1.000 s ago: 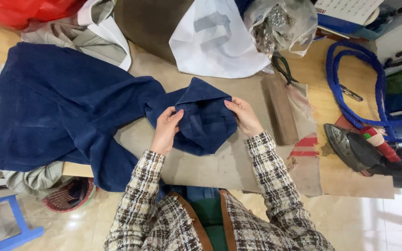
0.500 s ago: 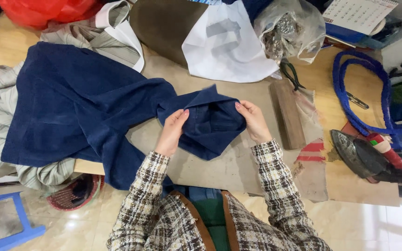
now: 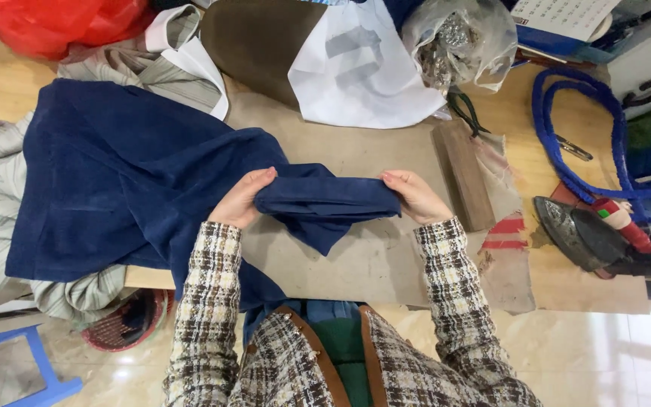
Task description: The person irons a dark blue garment using a white cloth as a protective layer. They then fold the garment and use a small blade tool to cut a section of the fabric.
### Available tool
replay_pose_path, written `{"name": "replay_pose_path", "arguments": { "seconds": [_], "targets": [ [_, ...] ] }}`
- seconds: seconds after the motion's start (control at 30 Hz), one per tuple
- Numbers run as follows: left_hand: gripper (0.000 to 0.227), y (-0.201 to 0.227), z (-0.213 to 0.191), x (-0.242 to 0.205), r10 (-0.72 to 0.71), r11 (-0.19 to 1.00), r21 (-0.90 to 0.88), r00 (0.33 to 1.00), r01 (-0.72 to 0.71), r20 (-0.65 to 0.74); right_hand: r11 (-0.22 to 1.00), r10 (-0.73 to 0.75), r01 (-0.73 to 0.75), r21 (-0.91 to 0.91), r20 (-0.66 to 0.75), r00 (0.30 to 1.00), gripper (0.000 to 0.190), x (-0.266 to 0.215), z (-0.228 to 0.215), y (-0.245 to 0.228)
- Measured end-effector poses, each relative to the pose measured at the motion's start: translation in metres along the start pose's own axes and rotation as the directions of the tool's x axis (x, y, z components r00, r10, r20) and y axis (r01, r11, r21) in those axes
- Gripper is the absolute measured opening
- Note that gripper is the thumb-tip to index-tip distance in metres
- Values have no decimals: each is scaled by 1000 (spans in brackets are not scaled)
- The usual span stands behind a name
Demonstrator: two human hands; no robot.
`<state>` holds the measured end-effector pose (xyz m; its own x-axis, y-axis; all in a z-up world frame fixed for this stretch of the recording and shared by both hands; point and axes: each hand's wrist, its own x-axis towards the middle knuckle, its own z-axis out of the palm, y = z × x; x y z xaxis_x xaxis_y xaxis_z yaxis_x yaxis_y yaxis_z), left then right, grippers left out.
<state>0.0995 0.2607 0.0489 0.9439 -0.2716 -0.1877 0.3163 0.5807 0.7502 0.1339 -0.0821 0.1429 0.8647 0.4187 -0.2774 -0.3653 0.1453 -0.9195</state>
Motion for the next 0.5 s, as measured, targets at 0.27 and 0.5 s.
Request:
{"name": "replay_pose_path", "arguments": {
  "seconds": [0.27,0.5],
  "targets": [
    [33,48,35,-15,129,377,920,977,109,-169,929,61,-23,-370,92,994,21,-1,47,-27],
    [44,65,127,-22,62,418,864,958,-280,281,866,77,61,-496,253,964,28,13,91,-43]
  ]
}}
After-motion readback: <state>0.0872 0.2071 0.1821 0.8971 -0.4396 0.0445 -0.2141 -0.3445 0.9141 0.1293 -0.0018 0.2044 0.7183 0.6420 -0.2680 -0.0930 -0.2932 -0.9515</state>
